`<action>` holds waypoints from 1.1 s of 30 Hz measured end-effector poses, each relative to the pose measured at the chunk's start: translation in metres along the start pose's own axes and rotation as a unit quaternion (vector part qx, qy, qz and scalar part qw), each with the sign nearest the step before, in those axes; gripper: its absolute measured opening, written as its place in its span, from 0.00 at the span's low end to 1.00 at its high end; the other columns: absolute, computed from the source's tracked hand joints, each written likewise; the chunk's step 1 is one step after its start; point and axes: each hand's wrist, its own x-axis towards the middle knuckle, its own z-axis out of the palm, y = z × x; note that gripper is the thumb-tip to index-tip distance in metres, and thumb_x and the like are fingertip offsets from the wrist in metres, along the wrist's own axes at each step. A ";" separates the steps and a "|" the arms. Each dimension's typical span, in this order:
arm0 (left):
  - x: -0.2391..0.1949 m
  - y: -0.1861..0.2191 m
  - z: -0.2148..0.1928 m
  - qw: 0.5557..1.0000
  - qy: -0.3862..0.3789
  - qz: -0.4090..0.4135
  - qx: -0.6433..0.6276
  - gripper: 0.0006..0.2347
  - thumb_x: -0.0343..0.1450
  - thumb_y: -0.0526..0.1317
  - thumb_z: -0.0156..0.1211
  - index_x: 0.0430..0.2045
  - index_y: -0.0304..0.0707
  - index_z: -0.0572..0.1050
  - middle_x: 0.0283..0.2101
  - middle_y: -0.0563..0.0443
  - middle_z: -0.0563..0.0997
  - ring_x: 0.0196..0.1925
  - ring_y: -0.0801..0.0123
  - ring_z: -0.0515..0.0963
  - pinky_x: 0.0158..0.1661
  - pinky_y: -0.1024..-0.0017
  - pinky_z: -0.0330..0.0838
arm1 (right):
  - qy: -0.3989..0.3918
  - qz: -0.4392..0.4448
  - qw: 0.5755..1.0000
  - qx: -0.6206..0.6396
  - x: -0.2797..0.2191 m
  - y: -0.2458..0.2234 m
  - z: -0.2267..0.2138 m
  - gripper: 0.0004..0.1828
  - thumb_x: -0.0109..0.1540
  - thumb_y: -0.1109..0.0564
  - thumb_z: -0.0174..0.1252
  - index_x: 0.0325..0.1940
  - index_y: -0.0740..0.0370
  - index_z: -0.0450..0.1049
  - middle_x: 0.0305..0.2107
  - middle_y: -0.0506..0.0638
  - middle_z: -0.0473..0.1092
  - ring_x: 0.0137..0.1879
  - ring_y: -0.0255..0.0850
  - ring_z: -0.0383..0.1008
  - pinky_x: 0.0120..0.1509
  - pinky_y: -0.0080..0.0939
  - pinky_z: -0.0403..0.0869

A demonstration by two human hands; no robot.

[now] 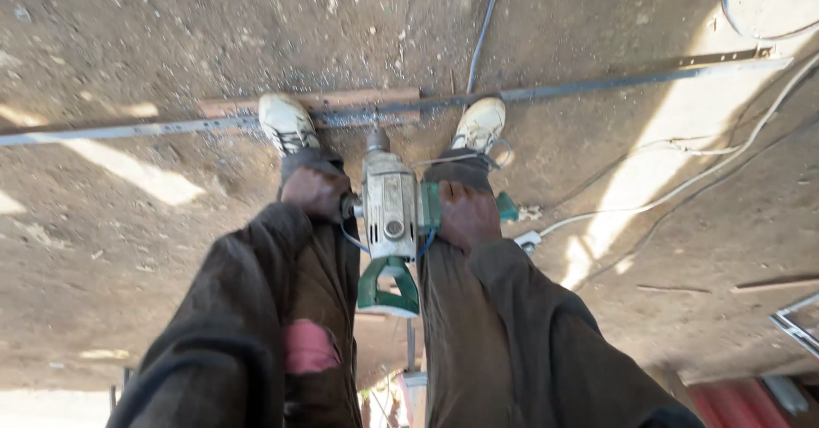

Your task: Using a large electric hammer drill to create a series of holes in a metal bar on the ground.

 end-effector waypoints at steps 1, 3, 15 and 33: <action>0.001 0.000 -0.006 1.000 0.004 0.004 0.006 0.18 0.53 0.66 0.53 0.22 0.61 0.69 0.17 0.63 0.75 0.19 0.64 0.80 0.23 0.64 0.75 | 0.008 0.002 1.000 -0.001 0.000 0.000 -0.001 0.14 0.64 0.43 0.60 0.32 0.53 0.76 0.21 0.47 0.70 0.26 0.39 0.75 0.33 0.45 0.77; 0.001 0.002 -0.016 1.000 0.014 0.009 0.001 0.15 0.53 0.62 0.55 0.21 0.59 0.70 0.16 0.62 0.75 0.18 0.63 0.80 0.23 0.63 0.75 | -0.049 -0.002 0.999 0.019 -0.002 0.000 -0.003 0.16 0.68 0.42 0.60 0.41 0.56 0.79 0.27 0.49 0.74 0.32 0.42 0.79 0.41 0.48 0.82; 0.017 0.017 -0.065 0.996 0.079 0.032 -0.028 0.08 0.59 0.51 0.56 0.15 0.53 0.67 0.10 0.59 0.65 0.10 0.59 0.70 0.17 0.64 0.70 | -0.246 -0.063 0.965 0.068 -0.018 0.023 0.025 0.29 0.69 0.38 0.54 0.64 0.61 0.72 0.45 0.58 0.76 0.47 0.51 0.83 0.52 0.56 0.85; 0.021 0.015 -0.075 0.997 0.053 0.033 -0.048 0.09 0.59 0.51 0.58 0.19 0.51 0.72 0.13 0.56 0.69 0.13 0.58 0.73 0.19 0.62 0.73 | -0.245 -0.050 0.964 0.091 -0.012 0.022 0.020 0.31 0.68 0.35 0.55 0.62 0.62 0.73 0.42 0.59 0.77 0.46 0.53 0.83 0.53 0.59 0.85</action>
